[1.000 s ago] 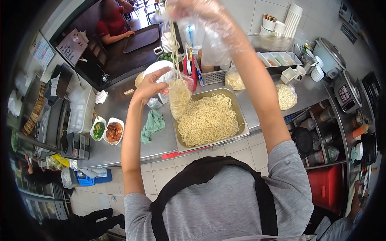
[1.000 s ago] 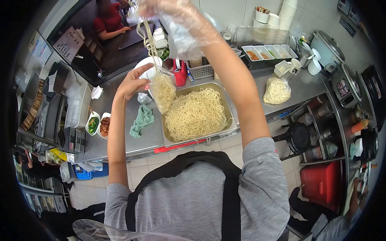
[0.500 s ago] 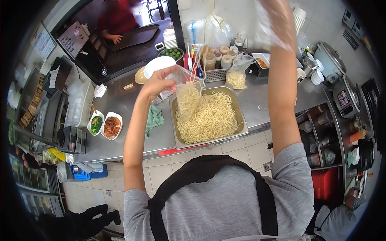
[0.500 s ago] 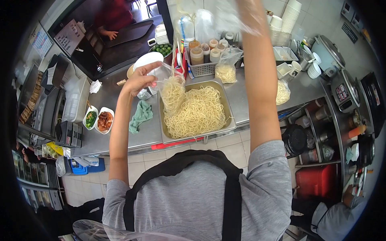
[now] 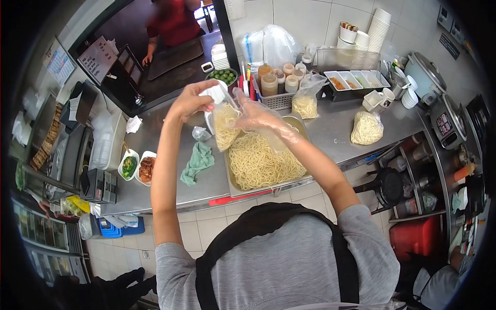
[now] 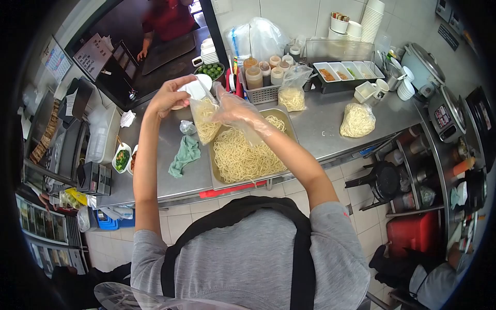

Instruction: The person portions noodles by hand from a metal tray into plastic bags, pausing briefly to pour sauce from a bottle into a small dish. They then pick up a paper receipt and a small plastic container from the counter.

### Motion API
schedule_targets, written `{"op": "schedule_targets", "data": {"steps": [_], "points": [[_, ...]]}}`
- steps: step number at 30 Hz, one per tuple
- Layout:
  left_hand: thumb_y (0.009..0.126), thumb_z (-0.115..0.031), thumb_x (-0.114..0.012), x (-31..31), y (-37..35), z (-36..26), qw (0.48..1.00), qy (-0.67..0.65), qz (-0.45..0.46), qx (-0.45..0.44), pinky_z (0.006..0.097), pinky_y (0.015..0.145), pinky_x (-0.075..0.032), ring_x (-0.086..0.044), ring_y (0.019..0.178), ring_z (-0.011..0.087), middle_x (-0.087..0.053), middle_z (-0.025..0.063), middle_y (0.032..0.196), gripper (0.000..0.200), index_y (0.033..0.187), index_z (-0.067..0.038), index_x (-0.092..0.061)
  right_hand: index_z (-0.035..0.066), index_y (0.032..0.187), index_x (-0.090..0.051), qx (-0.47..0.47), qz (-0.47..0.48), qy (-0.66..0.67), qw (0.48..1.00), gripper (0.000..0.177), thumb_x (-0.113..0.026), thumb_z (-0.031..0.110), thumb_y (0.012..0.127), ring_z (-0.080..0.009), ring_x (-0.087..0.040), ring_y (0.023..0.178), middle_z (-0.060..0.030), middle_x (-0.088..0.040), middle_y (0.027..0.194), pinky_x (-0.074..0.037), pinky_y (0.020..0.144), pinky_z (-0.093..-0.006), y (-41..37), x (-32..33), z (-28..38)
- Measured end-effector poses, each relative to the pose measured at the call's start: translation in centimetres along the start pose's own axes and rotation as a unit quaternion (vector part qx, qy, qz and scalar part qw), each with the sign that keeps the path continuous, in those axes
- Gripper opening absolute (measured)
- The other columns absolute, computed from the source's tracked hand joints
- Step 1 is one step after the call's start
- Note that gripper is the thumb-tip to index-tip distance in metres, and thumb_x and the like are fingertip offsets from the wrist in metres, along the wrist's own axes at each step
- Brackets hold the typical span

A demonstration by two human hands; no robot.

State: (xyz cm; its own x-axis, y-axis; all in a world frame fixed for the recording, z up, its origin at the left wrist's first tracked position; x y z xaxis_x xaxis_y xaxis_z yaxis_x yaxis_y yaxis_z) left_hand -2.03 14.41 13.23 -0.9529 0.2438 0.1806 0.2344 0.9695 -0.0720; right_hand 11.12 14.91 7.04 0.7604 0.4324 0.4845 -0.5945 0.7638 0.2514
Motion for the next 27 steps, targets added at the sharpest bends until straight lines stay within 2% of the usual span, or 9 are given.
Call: {"op": "schedule_targets", "data": {"steps": [2, 6, 9, 10, 13, 15, 17, 22, 27], "points": [[0.073, 0.01, -0.051, 2.0, 0.4, -0.9, 1.0, -0.004, -0.008, -0.008, 0.0146, 0.055, -0.05, -0.055, 0.058, 0.0014, -0.062, 0.0031, 0.097, 0.053, 0.126, 0.002, -0.048, -0.004, 0.117, -0.049, -0.091, 0.141, 0.123, 0.978, 0.059, -0.071, 0.03, 0.073, -0.017, -0.062, 0.073, -0.0145, -0.061, 0.085, -0.05, 0.061, -0.0272, 0.0, -1.1, 0.2], [0.076, 0.009, -0.045, 6.3, 1.7, -4.5, 0.998, 0.015, -0.055, -0.035, 0.0135, 0.054, -0.046, -0.05, 0.056, 0.0013, -0.06, -0.0006, 0.081, 0.042, 0.115, 0.001, -0.058, 0.001, 0.087, -0.061, -0.047, 0.169, 0.129, 0.976, 0.032, -0.067, 0.03, 0.078, -0.0081, -0.052, 0.055, -0.0006, -0.05, 0.062, -0.046, 0.052, -0.0228, 1.1, 1.7, 3.5], [0.077, 0.01, -0.044, 9.3, 4.1, -6.7, 0.992, 0.049, -0.078, -0.085, 0.0139, 0.054, -0.043, -0.047, 0.055, 0.0017, -0.055, -0.0031, 0.071, 0.04, 0.112, 0.001, -0.061, 0.004, 0.074, -0.063, -0.006, 0.107, 0.193, 0.975, 0.029, -0.065, 0.033, 0.077, -0.0078, -0.043, 0.046, 0.0022, -0.045, 0.054, -0.036, 0.042, -0.0227, 3.1, 3.9, 4.4], [0.078, 0.008, -0.046, 10.3, 5.0, -7.3, 0.988, 0.078, -0.093, -0.098, 0.0151, 0.054, -0.044, -0.049, 0.056, 0.0017, -0.06, -0.0008, 0.075, 0.035, 0.107, 0.0, -0.063, 0.004, 0.074, -0.063, 0.007, 0.032, 0.256, 0.966, 0.033, -0.064, 0.036, 0.08, -0.0068, -0.039, 0.046, 0.0037, -0.04, 0.054, -0.032, 0.041, -0.0229, 3.1, 4.6, 4.4], [0.078, 0.005, -0.049, 10.2, 6.7, -7.9, 0.959, 0.21, -0.118, -0.149, 0.0178, 0.054, -0.045, -0.051, 0.057, 0.0029, -0.066, 0.0028, 0.084, 0.029, 0.101, 0.0, -0.067, 0.005, 0.076, -0.063, -0.008, 0.016, 0.317, 0.948, 0.034, -0.062, 0.038, 0.082, -0.0057, -0.038, 0.047, 0.0035, -0.041, 0.054, -0.03, 0.042, -0.0233, 4.0, 3.8, 3.3], [0.074, 0.007, -0.048, 8.3, 7.1, -7.6, 0.923, 0.31, -0.113, -0.2, 0.0209, 0.055, -0.046, -0.053, 0.056, 0.0065, -0.064, 0.0025, 0.077, 0.036, 0.103, -0.003, -0.067, 0.002, 0.077, -0.063, -0.032, 0.008, 0.29, 0.956, 0.032, -0.063, 0.034, 0.078, -0.0096, -0.044, 0.048, 0.0017, -0.043, 0.053, -0.036, 0.045, -0.0266, 4.5, 2.9, 1.2], [0.073, 0.007, -0.048, 7.2, 8.3, -4.7, 0.89, 0.399, -0.114, -0.187, 0.0232, 0.057, -0.049, -0.059, 0.06, 0.0083, -0.068, 0.006, 0.088, 0.036, 0.104, -0.002, -0.066, 0.001, 0.078, -0.063, -0.07, -0.006, 0.24, 0.968, 0.03, -0.064, 0.031, 0.076, -0.0127, -0.047, 0.049, 0.0006, -0.044, 0.053, -0.039, 0.047, -0.0289, 5.4, 1.9, -2.5], [0.074, 0.005, -0.05, 3.6, 8.7, -0.6, 0.894, 0.39, -0.077, -0.209, 0.0282, 0.065, -0.051, -0.065, 0.064, 0.0164, -0.066, 0.0131, 0.096, 0.034, 0.104, 0.0, -0.064, -0.002, 0.073, -0.062, -0.165, -0.023, 0.215, 0.962, 0.029, -0.061, 0.026, 0.076, -0.0185, -0.055, 0.059, -0.0087, -0.057, 0.069, -0.045, 0.055, -0.0317, 2.7, 0.8, -7.0], [0.076, -0.001, -0.054, -0.1, 7.7, -0.7, 0.85, 0.469, -0.059, -0.232, 0.0367, 0.076, -0.05, -0.065, 0.081, 0.0262, -0.06, 0.0139, 0.113, 0.028, 0.101, -0.005, -0.066, -0.003, 0.074, -0.062, -0.08, 0.044, 0.148, 0.985, 0.026, -0.057, 0.023, 0.079, -0.0158, -0.055, 0.057, -0.0076, -0.057, 0.064, -0.044, 0.054, -0.0314, 1.1, 0.4, -6.0]]}}
Point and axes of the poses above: each hand's wrist, its own y-axis towards the middle knuckle, its own x-axis out of the back of the hand, z = x × y, the point moved 10 cm from there along y, towards the middle knuckle
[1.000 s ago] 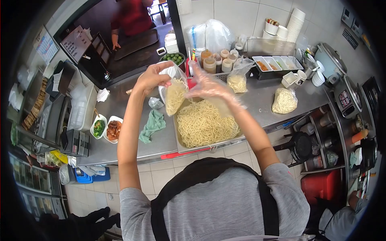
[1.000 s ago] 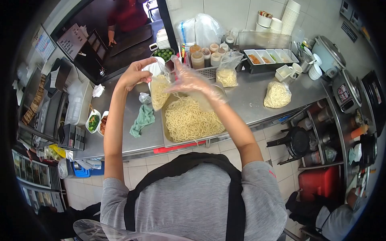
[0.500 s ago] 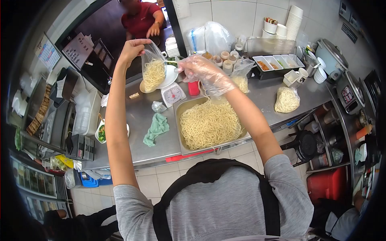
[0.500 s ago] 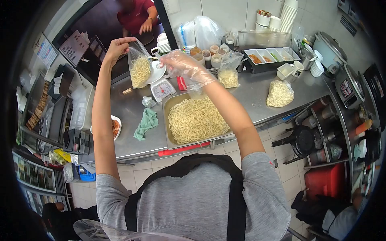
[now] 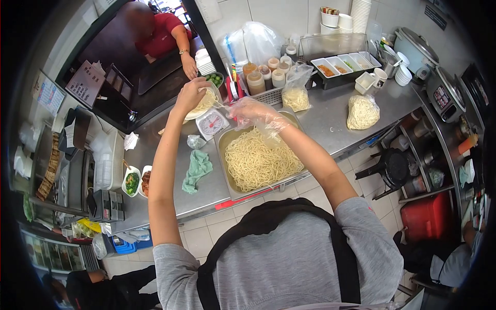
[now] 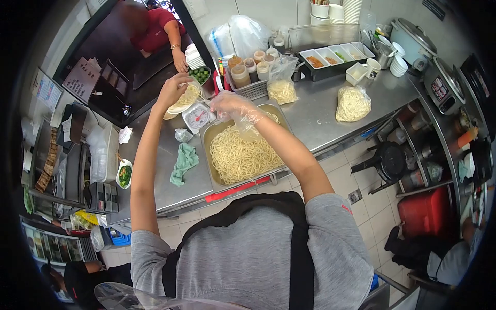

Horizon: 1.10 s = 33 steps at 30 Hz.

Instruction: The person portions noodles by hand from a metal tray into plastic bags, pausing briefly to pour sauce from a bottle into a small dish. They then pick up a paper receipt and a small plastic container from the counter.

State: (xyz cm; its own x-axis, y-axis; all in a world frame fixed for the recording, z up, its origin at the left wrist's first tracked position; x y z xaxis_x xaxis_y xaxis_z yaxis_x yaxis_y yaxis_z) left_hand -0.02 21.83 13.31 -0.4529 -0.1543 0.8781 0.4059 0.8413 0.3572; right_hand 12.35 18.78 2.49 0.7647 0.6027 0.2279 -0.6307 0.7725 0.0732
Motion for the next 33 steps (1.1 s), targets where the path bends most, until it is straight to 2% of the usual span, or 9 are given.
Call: {"op": "schedule_targets", "data": {"steps": [5, 8, 11, 12, 17, 20, 23, 26, 33], "points": [[0.075, -0.004, -0.058, -0.9, -0.6, -2.1, 0.987, 0.155, 0.035, 0.013, 0.0426, 0.086, -0.046, -0.057, 0.1, 0.0323, -0.059, 0.015, 0.114, 0.027, 0.101, -0.006, -0.065, -0.002, 0.074, -0.061, -0.042, 0.027, -0.004, 0.999, 0.028, -0.057, 0.025, 0.08, -0.0124, -0.054, 0.056, -0.0056, -0.057, 0.061, -0.043, 0.05, -0.0286, -1.1, -0.7, -1.1], [0.072, 0.002, -0.057, -1.5, -0.1, 1.8, 0.996, 0.086, -0.031, -0.003, 0.0319, 0.064, -0.053, -0.066, 0.071, 0.0225, -0.061, 0.0155, 0.108, 0.041, 0.112, -0.006, -0.06, 0.0, 0.076, -0.062, -0.053, 0.02, 0.016, 0.998, 0.028, -0.058, 0.027, 0.081, -0.0107, -0.053, 0.055, -0.0041, -0.056, 0.06, -0.043, 0.048, -0.0264, -1.5, -0.8, -1.3], [0.068, 0.005, -0.059, 2.5, -0.7, 1.9, 0.985, -0.099, -0.025, 0.14, 0.0318, 0.061, -0.054, -0.067, 0.068, 0.0204, -0.066, 0.0167, 0.093, 0.052, 0.119, -0.005, -0.056, 0.003, 0.078, -0.063, -0.029, 0.031, 0.029, 0.999, 0.027, -0.059, 0.029, 0.081, -0.0098, -0.052, 0.054, -0.0021, -0.055, 0.06, -0.042, 0.048, -0.0248, -1.0, -0.6, -1.5], [0.068, 0.007, -0.057, 4.1, -0.7, 2.9, 0.981, -0.125, -0.059, 0.139, 0.0245, 0.05, -0.051, -0.063, 0.053, 0.0123, -0.067, 0.0127, 0.084, 0.058, 0.124, -0.004, -0.052, 0.004, 0.078, -0.063, -0.011, 0.038, 0.047, 0.998, 0.027, -0.06, 0.03, 0.082, -0.0096, -0.051, 0.054, -0.0016, -0.054, 0.06, -0.042, 0.048, -0.0244, -1.4, -0.6, -1.1], [0.072, 0.009, -0.055, 9.5, -3.8, 1.5, 0.92, -0.327, -0.112, 0.186, 0.0203, 0.054, -0.051, -0.058, 0.058, 0.0071, -0.064, 0.0074, 0.091, 0.056, 0.127, 0.001, -0.048, 0.004, 0.092, -0.064, 0.041, 0.142, 0.031, 0.989, 0.028, -0.056, 0.032, 0.088, -0.0083, -0.05, 0.057, -0.0028, -0.058, 0.073, -0.042, 0.053, -0.0207, -3.8, -1.3, 4.4], [0.071, 0.009, -0.055, 7.2, -5.6, -1.0, 0.91, -0.368, -0.051, 0.185, 0.0197, 0.056, -0.051, -0.058, 0.059, 0.0065, -0.063, 0.0081, 0.094, 0.057, 0.127, 0.001, -0.047, 0.003, 0.096, -0.062, 0.144, 0.129, 0.207, 0.959, 0.034, -0.054, 0.036, 0.09, -0.0093, -0.056, 0.066, -0.004, -0.06, 0.08, -0.044, 0.057, -0.0206, -3.4, -0.1, 8.3], [0.071, 0.005, -0.059, 2.2, -7.2, -2.3, 0.89, -0.407, 0.033, 0.201, 0.0206, 0.056, -0.051, -0.058, 0.058, 0.0072, -0.064, 0.0064, 0.088, 0.057, 0.127, 0.001, -0.048, 0.001, 0.1, -0.059, 0.197, -0.026, 0.235, 0.951, 0.035, -0.051, 0.034, 0.092, -0.0156, -0.06, 0.081, -0.0085, -0.062, 0.093, -0.05, 0.071, -0.0267, -4.1, 1.3, 13.1], [0.071, 0.004, -0.058, -1.2, -8.7, -4.7, 0.869, -0.429, 0.081, 0.233, 0.0211, 0.055, -0.051, -0.059, 0.057, 0.0084, -0.064, 0.0065, 0.08, 0.059, 0.129, 0.002, -0.045, 0.0, 0.1, -0.058, 0.198, 0.022, 0.265, 0.944, 0.031, -0.051, 0.03, 0.093, -0.0184, -0.061, 0.091, -0.0113, -0.061, 0.099, -0.051, 0.081, -0.0313, -2.6, -0.2, 14.9], [0.071, 0.007, -0.057, -4.1, -10.9, -6.3, 0.856, -0.466, 0.102, 0.2, 0.019, 0.056, -0.05, -0.058, 0.059, 0.0061, -0.063, 0.0091, 0.101, 0.062, 0.131, 0.002, -0.041, -0.001, 0.101, -0.058, 0.382, -0.035, 0.187, 0.904, 0.026, -0.05, 0.023, 0.093, -0.021, -0.064, 0.085, -0.015, -0.064, 0.094, -0.052, 0.08, -0.0349, -5.6, 4.4, 26.5]]}}
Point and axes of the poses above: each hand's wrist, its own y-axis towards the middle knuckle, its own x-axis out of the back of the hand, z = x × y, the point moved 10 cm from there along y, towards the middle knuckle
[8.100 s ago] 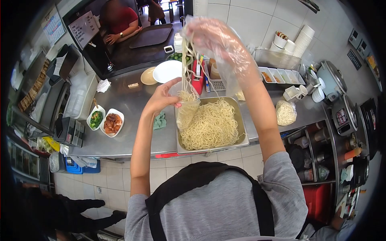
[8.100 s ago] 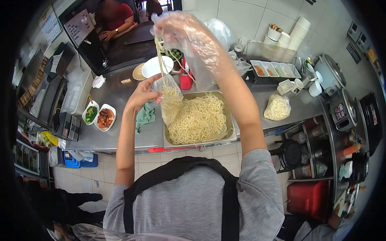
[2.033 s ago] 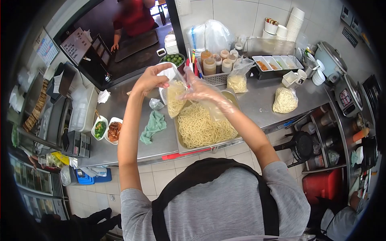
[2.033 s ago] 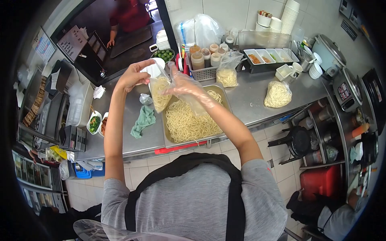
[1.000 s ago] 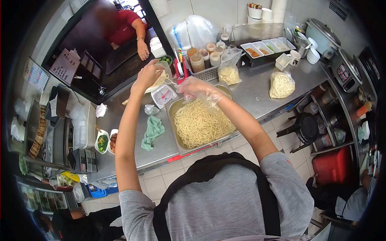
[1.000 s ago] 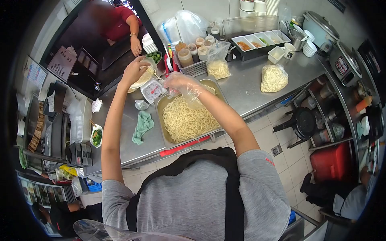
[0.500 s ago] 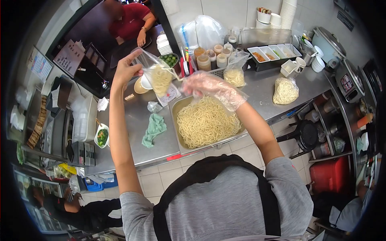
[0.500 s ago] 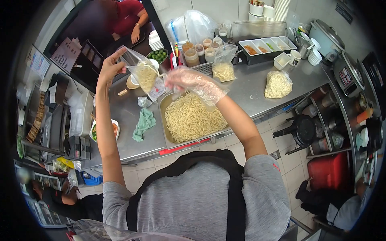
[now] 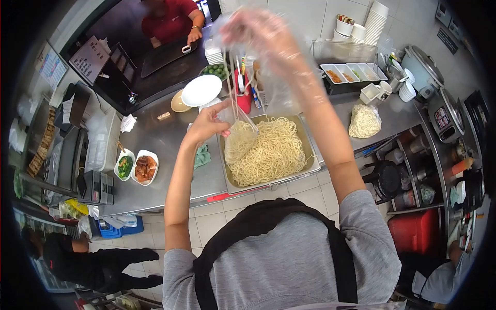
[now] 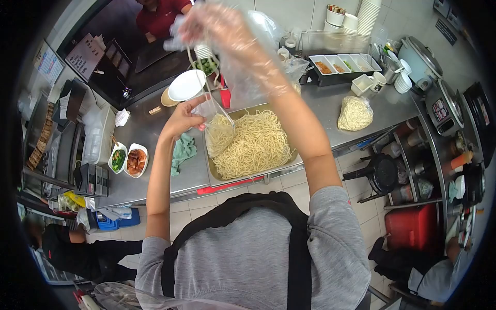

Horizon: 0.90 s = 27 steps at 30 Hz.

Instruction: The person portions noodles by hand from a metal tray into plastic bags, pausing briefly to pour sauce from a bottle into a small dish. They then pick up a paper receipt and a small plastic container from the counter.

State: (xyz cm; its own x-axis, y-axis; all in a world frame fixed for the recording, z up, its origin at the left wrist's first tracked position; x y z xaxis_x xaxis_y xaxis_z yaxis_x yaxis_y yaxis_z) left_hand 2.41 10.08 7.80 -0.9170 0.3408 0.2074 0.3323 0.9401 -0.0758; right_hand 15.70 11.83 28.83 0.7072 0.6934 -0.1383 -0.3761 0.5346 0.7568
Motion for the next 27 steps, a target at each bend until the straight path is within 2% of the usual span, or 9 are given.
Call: {"op": "schedule_targets", "data": {"steps": [7, 12, 13, 14, 16, 19, 21, 24, 27], "points": [[0.071, 0.007, -0.056, 1.0, -0.6, 0.9, 0.999, -0.023, -0.033, 0.005, 0.0186, 0.057, -0.05, -0.057, 0.06, 0.0053, -0.056, 0.0117, 0.119, 0.063, 0.131, 0.004, -0.04, -0.001, 0.093, -0.061, 0.156, -0.187, 0.014, 0.97, 0.028, -0.059, 0.026, 0.087, -0.0176, -0.062, 0.071, -0.0124, -0.066, 0.089, -0.053, 0.066, -0.0286, -0.7, 4.9, 8.2], [0.071, 0.007, -0.056, 2.2, -1.0, 0.5, 0.997, -0.036, -0.065, -0.007, 0.0188, 0.057, -0.05, -0.058, 0.06, 0.0059, -0.058, 0.0122, 0.114, 0.063, 0.132, 0.003, -0.04, 0.005, 0.093, -0.063, -0.237, -0.019, -0.244, 0.94, 0.025, -0.056, 0.029, 0.089, -0.0175, -0.063, 0.077, -0.0108, -0.066, 0.09, -0.05, 0.072, -0.0311, -9.3, 6.0, -3.4], [0.071, 0.007, -0.056, 2.2, -1.0, 0.4, 0.997, -0.032, -0.067, -0.011, 0.0189, 0.057, -0.05, -0.058, 0.06, 0.0063, -0.059, 0.0131, 0.111, 0.064, 0.132, 0.003, -0.04, 0.006, 0.089, -0.064, -0.25, -0.067, -0.205, 0.944, 0.028, -0.058, 0.033, 0.087, -0.0153, -0.062, 0.078, -0.0077, -0.066, 0.083, -0.049, 0.072, -0.0302, -13.1, 7.2, -6.1], [0.071, 0.007, -0.056, 2.0, -1.0, 0.7, 0.998, -0.027, -0.064, 0.0, 0.0191, 0.057, -0.05, -0.059, 0.06, 0.0068, -0.06, 0.013, 0.105, 0.064, 0.133, 0.002, -0.039, 0.003, 0.087, -0.064, -0.291, 0.079, -0.302, 0.905, 0.027, -0.058, 0.029, 0.085, -0.0185, -0.062, 0.081, -0.0087, -0.065, 0.083, -0.048, 0.073, -0.0313, -15.3, 7.8, -9.7], [0.071, 0.007, -0.056, 1.5, -0.9, 1.4, 0.998, -0.016, -0.056, 0.021, 0.0196, 0.058, -0.05, -0.059, 0.059, 0.0078, -0.063, 0.013, 0.095, 0.066, 0.134, 0.001, -0.038, 0.001, 0.091, -0.064, -0.352, 0.24, -0.628, 0.651, 0.027, -0.058, 0.025, 0.081, -0.0254, -0.062, 0.08, -0.0111, -0.065, 0.085, -0.048, 0.072, -0.0337, -17.2, 5.3, -11.2], [0.071, 0.008, -0.056, -0.2, -0.6, 1.9, 0.999, -0.006, -0.045, -0.002, 0.0207, 0.058, -0.05, -0.059, 0.057, 0.0086, -0.063, 0.0093, 0.08, 0.068, 0.135, 0.0, -0.036, 0.001, 0.093, -0.064, -0.199, 0.182, -0.616, 0.74, 0.028, -0.059, 0.024, 0.077, -0.0314, -0.062, 0.081, -0.0119, -0.065, 0.088, -0.048, 0.071, -0.0376, -13.1, 1.4, -10.8], [0.069, 0.006, -0.056, -0.9, -0.4, 1.9, 0.999, 0.008, -0.033, -0.011, 0.0243, 0.056, -0.051, -0.061, 0.06, 0.0116, -0.063, 0.0142, 0.088, 0.071, 0.136, 0.004, -0.032, 0.001, 0.089, -0.065, -0.08, 0.168, -0.542, 0.82, 0.028, -0.058, 0.024, 0.077, -0.033, -0.063, 0.079, -0.0151, -0.065, 0.084, -0.049, 0.069, -0.0401, -12.4, -1.8, -11.9], [0.069, 0.007, -0.056, -2.1, -0.9, 0.9, 0.999, 0.019, -0.028, -0.027, 0.0235, 0.056, -0.05, -0.06, 0.059, 0.01, -0.064, 0.0112, 0.086, 0.072, 0.137, 0.002, -0.032, -0.001, 0.086, -0.064, -0.398, 0.3, -0.528, 0.688, 0.028, -0.057, 0.024, 0.076, -0.0335, -0.063, 0.081, -0.0181, -0.065, 0.082, -0.049, 0.069, -0.0412, -15.1, -3.0, -17.1], [0.071, 0.008, -0.055, -2.1, -0.7, 1.2, 0.998, 0.037, -0.036, -0.026, 0.0221, 0.057, -0.05, -0.059, 0.059, 0.0075, -0.063, 0.0071, 0.079, 0.072, 0.138, -0.001, -0.032, -0.002, 0.086, -0.064, -0.285, 0.312, -0.593, 0.685, 0.028, -0.055, 0.023, 0.077, -0.0317, -0.064, 0.079, -0.0193, -0.064, 0.079, -0.049, 0.066, -0.0402, -16.1, -2.9, -18.6]]}}
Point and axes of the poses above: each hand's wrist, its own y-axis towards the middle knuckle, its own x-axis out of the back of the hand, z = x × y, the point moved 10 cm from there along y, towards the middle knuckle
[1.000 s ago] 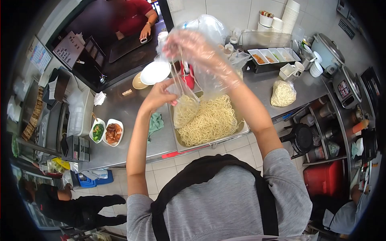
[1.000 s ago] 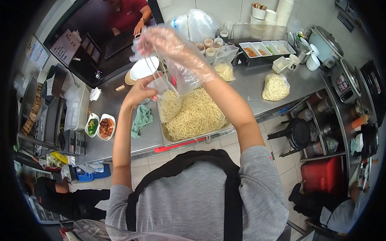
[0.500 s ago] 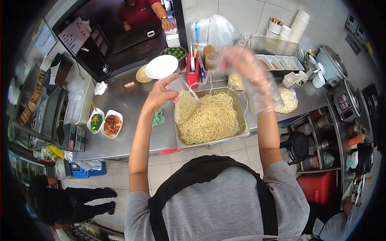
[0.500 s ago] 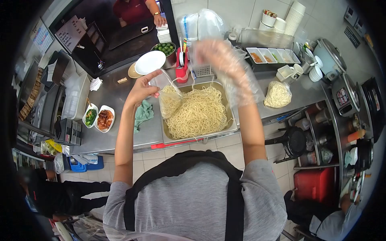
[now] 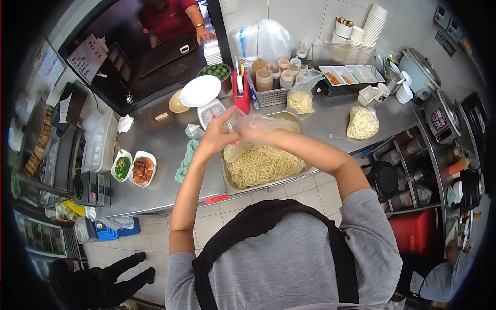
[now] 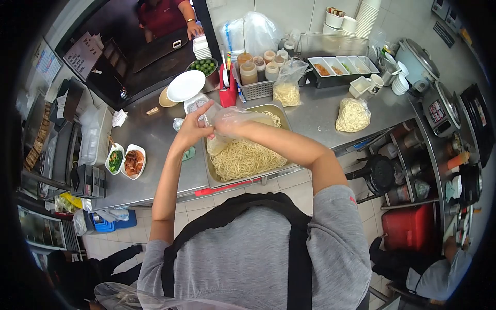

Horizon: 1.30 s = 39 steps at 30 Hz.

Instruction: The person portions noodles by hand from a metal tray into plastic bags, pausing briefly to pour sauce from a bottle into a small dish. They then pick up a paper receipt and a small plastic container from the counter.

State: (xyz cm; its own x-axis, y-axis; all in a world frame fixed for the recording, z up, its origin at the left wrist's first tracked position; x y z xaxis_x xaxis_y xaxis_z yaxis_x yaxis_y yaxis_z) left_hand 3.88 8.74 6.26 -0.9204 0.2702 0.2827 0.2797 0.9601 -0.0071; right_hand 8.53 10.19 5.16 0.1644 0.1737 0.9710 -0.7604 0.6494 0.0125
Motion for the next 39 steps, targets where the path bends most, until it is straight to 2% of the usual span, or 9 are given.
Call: {"op": "schedule_targets", "data": {"steps": [3, 8, 9, 13, 17, 20, 22, 30, 39], "points": [[0.07, 0.009, -0.055, 0.3, -0.1, 0.5, 1.0, -0.014, -0.016, 0.001, 0.022, 0.057, -0.05, -0.059, 0.059, 0.0077, -0.063, 0.0073, 0.078, 0.072, 0.138, -0.002, -0.033, 0.006, 0.089, -0.066, -0.084, 0.087, -0.067, 0.99, 0.03, -0.05, 0.029, 0.08, -0.0284, -0.064, 0.086, -0.0147, -0.066, 0.087, -0.05, 0.072, -0.0374, 0.7, -1.1, -1.6], [0.069, 0.01, -0.054, 2.8, -0.3, -0.3, 0.995, -0.095, -0.029, -0.002, 0.0218, 0.057, -0.049, -0.058, 0.058, 0.0086, -0.064, 0.008, 0.079, 0.071, 0.137, 0.0, -0.034, 0.005, 0.082, -0.065, -0.039, 0.052, 0.129, 0.99, 0.025, -0.059, 0.027, 0.074, -0.0254, -0.063, 0.069, -0.0126, -0.065, 0.079, -0.049, 0.062, -0.0352, 2.8, 3.9, -2.9], [0.07, 0.009, -0.056, 3.2, -0.4, -0.7, 0.995, -0.096, -0.016, 0.012, 0.023, 0.057, -0.051, -0.061, 0.06, 0.0104, -0.059, 0.0201, 0.109, 0.07, 0.136, 0.001, -0.035, 0.005, 0.082, -0.065, -0.021, 0.034, 0.187, 0.981, 0.025, -0.059, 0.027, 0.074, -0.0249, -0.062, 0.07, -0.0126, -0.065, 0.079, -0.049, 0.063, -0.0344, 5.0, 3.2, -5.0], [0.071, 0.007, -0.057, 4.0, -0.8, -4.0, 0.991, -0.126, -0.021, -0.027, 0.0228, 0.059, -0.051, -0.061, 0.063, 0.0102, -0.061, 0.0137, 0.105, 0.068, 0.135, 0.003, -0.035, 0.001, 0.082, -0.062, 0.143, 0.003, 0.204, 0.968, 0.037, -0.054, 0.038, 0.081, -0.0162, -0.057, 0.064, -0.0079, -0.062, 0.077, -0.045, 0.058, -0.0305, 3.0, 8.8, -1.3], [0.07, 0.007, -0.056, 3.0, -0.1, -4.4, 0.994, -0.107, 0.0, -0.014, 0.0201, 0.057, -0.048, -0.057, 0.06, 0.0068, -0.061, 0.0073, 0.1, 0.067, 0.134, 0.001, -0.037, 0.002, 0.077, -0.065, 0.016, -0.2, 0.329, 0.923, 0.032, -0.053, 0.032, 0.081, -0.0171, -0.059, 0.073, -0.0102, -0.062, 0.078, -0.046, 0.068, -0.03, -1.8, 14.7, -0.8], [0.071, 0.006, -0.057, 2.1, 0.3, -2.9, 0.996, -0.086, 0.018, 0.012, 0.0202, 0.057, -0.049, -0.057, 0.058, 0.0065, -0.063, 0.0063, 0.089, 0.065, 0.133, 0.001, -0.04, 0.003, 0.083, -0.064, 0.077, -0.112, 0.347, 0.928, 0.029, -0.058, 0.031, 0.082, -0.0128, -0.058, 0.08, -0.0058, -0.059, 0.087, -0.047, 0.068, -0.0278, -0.6, 15.4, 0.7], [0.071, 0.006, -0.057, 1.5, 0.2, -2.2, 0.996, -0.081, 0.023, 0.015, 0.0201, 0.057, -0.049, -0.057, 0.057, 0.0066, -0.063, 0.0055, 0.082, 0.063, 0.132, 0.001, -0.041, 0.004, 0.08, -0.063, 0.177, -0.182, 0.299, 0.92, 0.028, -0.056, 0.03, 0.085, -0.0095, -0.053, 0.069, -0.0026, -0.058, 0.076, -0.043, 0.058, -0.0204, -0.6, 19.2, 1.2], [0.071, 0.008, -0.054, 7.0, 0.1, -3.6, 0.996, -0.083, -0.033, 0.003, 0.0182, 0.057, -0.049, -0.055, 0.06, 0.0042, -0.063, 0.0038, 0.094, 0.06, 0.129, -0.004, -0.047, 0.003, 0.084, -0.061, 0.157, -0.591, 0.554, 0.565, 0.019, -0.052, 0.019, 0.091, -0.0056, -0.047, 0.053, 0.0009, -0.056, 0.065, -0.039, 0.052, -0.0175, -9.2, 22.8, -8.7], [0.077, 0.007, -0.049, 18.8, 7.0, -11.2, 0.988, -0.007, -0.116, -0.105, 0.0148, 0.056, -0.044, -0.05, 0.059, 0.0014, -0.064, 0.0005, 0.098, 0.045, 0.12, -0.004, -0.056, 0.004, 0.083, -0.065, 0.007, -0.305, 0.443, 0.843, 0.028, -0.061, 0.031, 0.085, -0.0136, -0.056, 0.064, -0.0045, -0.061, 0.073, -0.046, 0.059, -0.0293, -6.5, 10.2, -7.4]]}}
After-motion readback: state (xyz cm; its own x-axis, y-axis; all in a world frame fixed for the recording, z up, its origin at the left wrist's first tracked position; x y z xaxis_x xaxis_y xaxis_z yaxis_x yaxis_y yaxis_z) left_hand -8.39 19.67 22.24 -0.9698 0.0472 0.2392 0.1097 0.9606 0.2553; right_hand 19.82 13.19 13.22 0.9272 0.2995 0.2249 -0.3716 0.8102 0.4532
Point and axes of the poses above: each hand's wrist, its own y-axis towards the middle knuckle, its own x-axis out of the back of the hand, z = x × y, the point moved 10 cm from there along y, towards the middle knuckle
